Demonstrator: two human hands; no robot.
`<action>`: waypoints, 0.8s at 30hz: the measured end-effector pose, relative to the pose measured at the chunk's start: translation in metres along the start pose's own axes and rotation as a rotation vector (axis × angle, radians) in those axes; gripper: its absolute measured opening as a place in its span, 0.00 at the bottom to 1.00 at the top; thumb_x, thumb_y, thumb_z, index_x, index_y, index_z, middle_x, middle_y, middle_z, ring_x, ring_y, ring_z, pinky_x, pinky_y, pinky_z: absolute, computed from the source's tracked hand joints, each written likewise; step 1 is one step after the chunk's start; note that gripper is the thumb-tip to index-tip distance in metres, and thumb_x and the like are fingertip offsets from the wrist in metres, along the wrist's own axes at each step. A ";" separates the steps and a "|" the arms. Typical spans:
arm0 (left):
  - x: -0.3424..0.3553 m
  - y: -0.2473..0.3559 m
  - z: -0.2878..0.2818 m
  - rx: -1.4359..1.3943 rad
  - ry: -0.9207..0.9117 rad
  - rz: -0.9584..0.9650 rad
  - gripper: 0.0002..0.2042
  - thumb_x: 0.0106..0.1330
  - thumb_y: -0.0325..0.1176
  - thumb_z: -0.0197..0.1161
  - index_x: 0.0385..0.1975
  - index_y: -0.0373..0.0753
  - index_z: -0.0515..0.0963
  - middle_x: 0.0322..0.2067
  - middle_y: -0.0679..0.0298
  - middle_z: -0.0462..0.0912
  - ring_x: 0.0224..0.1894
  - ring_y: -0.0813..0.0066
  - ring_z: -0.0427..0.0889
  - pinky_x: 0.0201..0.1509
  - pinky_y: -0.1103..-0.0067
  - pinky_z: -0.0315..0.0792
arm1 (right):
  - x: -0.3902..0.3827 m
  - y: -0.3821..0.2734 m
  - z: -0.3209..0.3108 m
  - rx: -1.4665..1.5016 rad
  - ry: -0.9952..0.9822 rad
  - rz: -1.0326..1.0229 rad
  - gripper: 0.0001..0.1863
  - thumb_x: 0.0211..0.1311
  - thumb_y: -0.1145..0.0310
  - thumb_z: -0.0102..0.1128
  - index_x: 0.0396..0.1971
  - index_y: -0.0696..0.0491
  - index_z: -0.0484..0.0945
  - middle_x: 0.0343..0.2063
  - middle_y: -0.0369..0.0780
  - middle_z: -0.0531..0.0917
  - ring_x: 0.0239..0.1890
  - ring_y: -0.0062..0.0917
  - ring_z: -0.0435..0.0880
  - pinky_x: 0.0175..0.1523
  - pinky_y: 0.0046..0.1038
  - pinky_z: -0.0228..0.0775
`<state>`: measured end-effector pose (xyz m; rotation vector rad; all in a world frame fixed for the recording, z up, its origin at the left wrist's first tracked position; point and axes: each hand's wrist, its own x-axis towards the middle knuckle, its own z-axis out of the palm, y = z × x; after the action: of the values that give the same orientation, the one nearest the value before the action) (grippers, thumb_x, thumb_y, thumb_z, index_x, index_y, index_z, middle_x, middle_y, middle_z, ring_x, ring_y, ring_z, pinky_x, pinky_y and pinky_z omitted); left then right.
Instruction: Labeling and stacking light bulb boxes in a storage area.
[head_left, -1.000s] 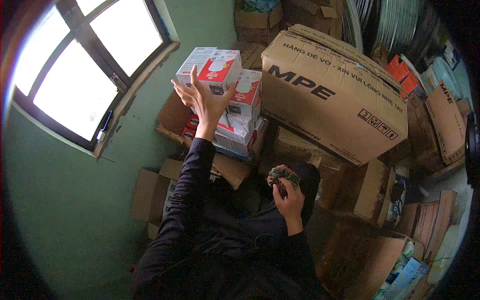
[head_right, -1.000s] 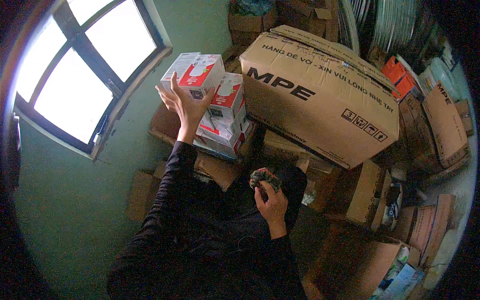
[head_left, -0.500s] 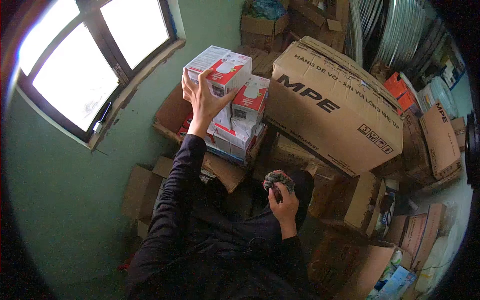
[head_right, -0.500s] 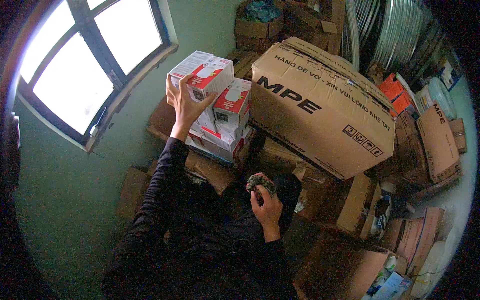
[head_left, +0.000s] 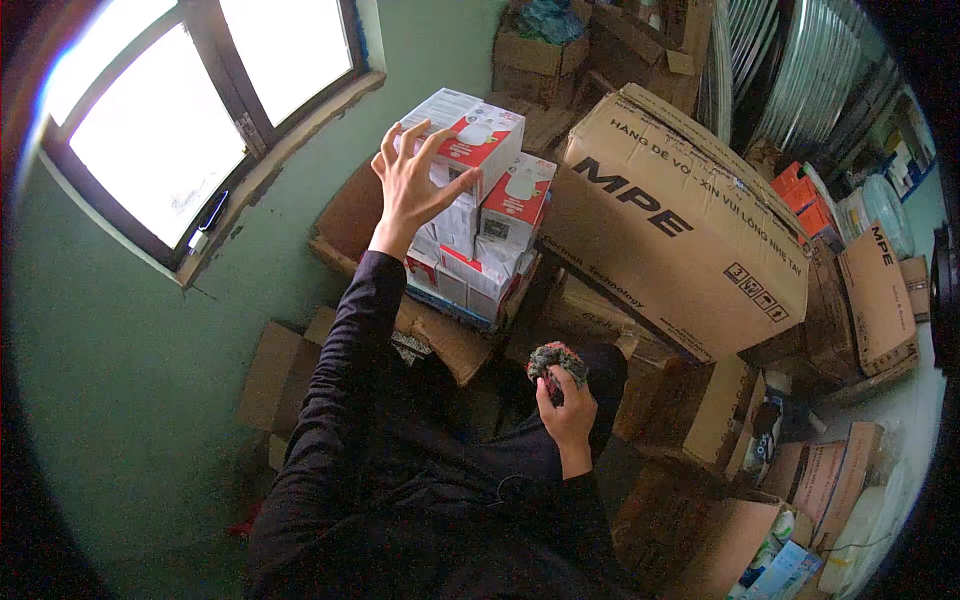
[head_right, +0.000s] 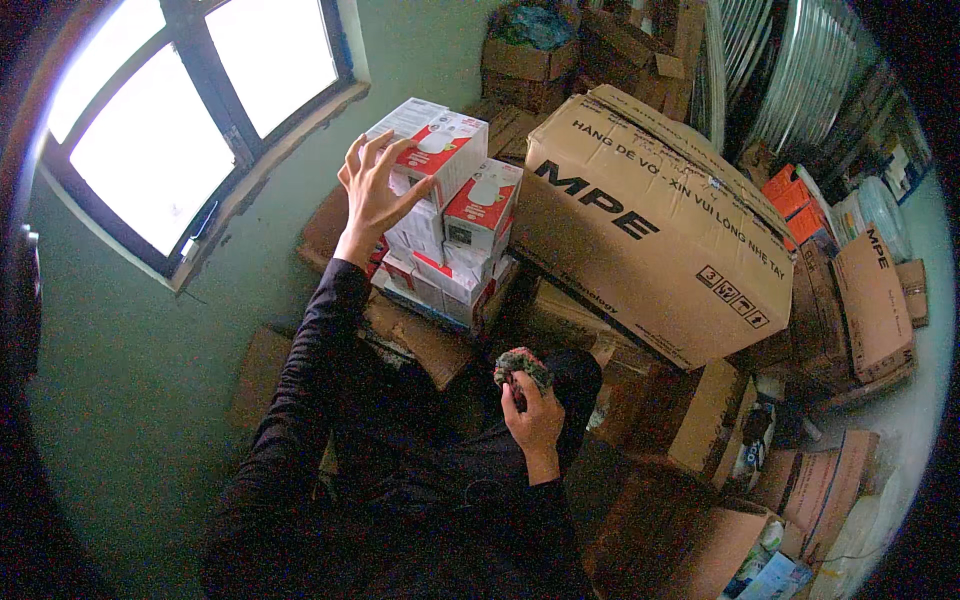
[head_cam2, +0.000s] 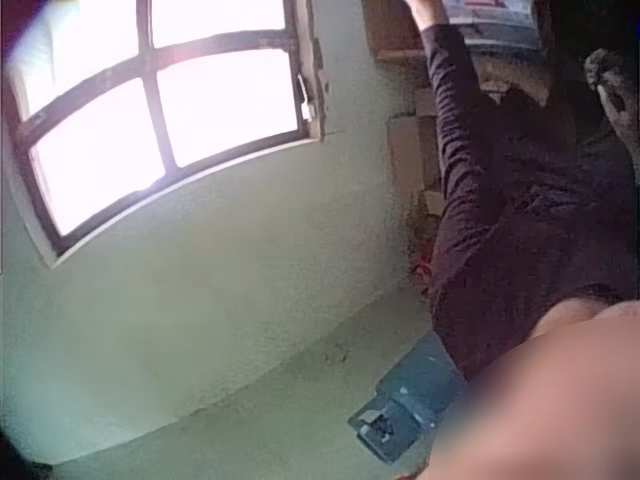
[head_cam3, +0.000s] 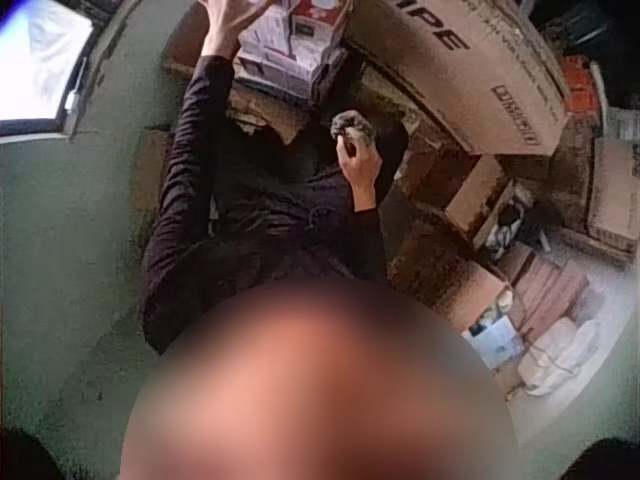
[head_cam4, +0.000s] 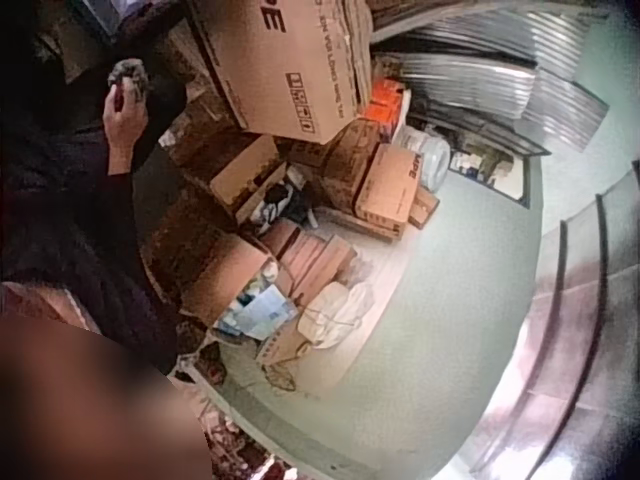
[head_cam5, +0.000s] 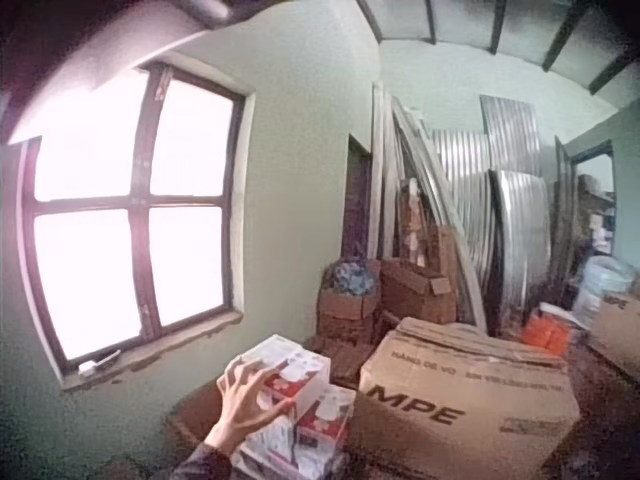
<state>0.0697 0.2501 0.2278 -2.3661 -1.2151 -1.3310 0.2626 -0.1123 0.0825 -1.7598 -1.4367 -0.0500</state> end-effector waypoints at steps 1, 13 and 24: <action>0.000 0.001 0.000 -0.004 0.003 0.001 0.37 0.57 0.73 0.69 0.63 0.60 0.82 0.68 0.57 0.71 0.77 0.46 0.54 0.74 0.44 0.50 | 0.000 0.000 0.001 -0.001 -0.004 -0.003 0.17 0.62 0.63 0.75 0.50 0.47 0.84 0.42 0.46 0.88 0.40 0.44 0.90 0.41 0.40 0.84; 0.002 -0.024 0.009 0.104 0.116 0.103 0.26 0.61 0.60 0.73 0.59 0.65 0.84 0.60 0.70 0.80 0.64 0.57 0.69 0.65 0.56 0.60 | 0.000 -0.005 0.007 -0.074 -0.041 -0.050 0.17 0.62 0.65 0.74 0.50 0.46 0.83 0.43 0.46 0.88 0.42 0.45 0.89 0.44 0.42 0.82; 0.007 -0.014 0.003 0.009 0.097 0.088 0.29 0.60 0.65 0.70 0.55 0.54 0.85 0.62 0.62 0.78 0.69 0.52 0.67 0.62 0.50 0.63 | -0.002 -0.010 0.010 -0.143 -0.066 -0.104 0.19 0.58 0.65 0.76 0.50 0.44 0.83 0.42 0.45 0.88 0.40 0.45 0.89 0.43 0.42 0.83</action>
<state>0.0636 0.2646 0.2278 -2.2916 -1.0758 -1.3915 0.2491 -0.1076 0.0811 -1.8146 -1.6061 -0.1538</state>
